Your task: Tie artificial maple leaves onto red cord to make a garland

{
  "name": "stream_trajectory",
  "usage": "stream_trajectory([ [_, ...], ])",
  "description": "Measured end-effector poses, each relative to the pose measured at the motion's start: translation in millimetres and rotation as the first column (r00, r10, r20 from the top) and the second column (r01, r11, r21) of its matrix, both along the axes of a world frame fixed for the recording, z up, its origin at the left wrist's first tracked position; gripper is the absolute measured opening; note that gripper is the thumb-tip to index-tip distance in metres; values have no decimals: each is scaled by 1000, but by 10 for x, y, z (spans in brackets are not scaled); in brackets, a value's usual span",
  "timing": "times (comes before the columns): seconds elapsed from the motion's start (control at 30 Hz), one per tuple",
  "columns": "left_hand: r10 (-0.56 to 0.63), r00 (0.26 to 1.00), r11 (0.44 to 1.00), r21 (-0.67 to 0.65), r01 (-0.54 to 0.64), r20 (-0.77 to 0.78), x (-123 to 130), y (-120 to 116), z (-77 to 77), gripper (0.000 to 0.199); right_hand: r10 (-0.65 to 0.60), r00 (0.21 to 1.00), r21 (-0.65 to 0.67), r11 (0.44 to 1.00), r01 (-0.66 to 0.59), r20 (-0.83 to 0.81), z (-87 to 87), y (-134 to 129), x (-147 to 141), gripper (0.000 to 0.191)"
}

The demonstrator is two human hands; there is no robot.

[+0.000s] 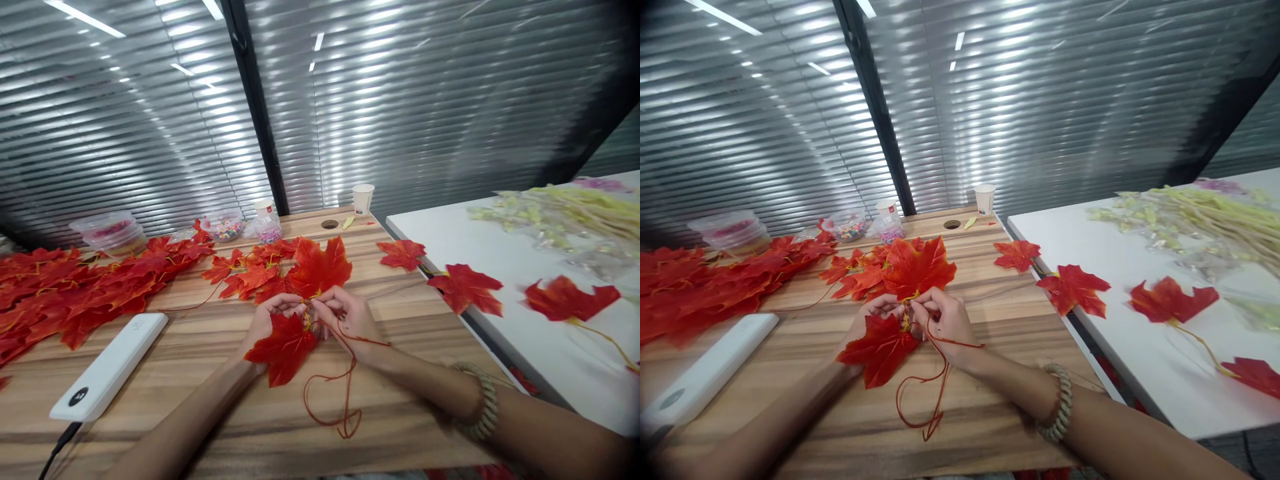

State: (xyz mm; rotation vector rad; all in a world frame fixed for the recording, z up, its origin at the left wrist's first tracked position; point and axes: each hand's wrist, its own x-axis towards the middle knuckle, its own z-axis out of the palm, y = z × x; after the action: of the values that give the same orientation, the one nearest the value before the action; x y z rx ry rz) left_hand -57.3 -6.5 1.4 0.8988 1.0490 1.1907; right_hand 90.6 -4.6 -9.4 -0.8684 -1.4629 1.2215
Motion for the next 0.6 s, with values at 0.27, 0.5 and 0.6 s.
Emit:
stream_trajectory([
  [0.27, -6, 1000, 1000, 17, 7, -31, -23, 24, -36, 19, -22, 1000, 19, 1000, 22, -6, -1, -22, -11, 20],
  [0.5, -2, 999, 999, 35, 4, -51, -25, 28, -71, 21, -41, 999, 35, 999, 40, 10, -5, -18, -11, 20],
  [0.6, 2, 998, 999, 42, 1, -62, -32, 43, -80, 23, -41, 999, 44, 998, 40, 27, -6, -13, -1, 21],
])
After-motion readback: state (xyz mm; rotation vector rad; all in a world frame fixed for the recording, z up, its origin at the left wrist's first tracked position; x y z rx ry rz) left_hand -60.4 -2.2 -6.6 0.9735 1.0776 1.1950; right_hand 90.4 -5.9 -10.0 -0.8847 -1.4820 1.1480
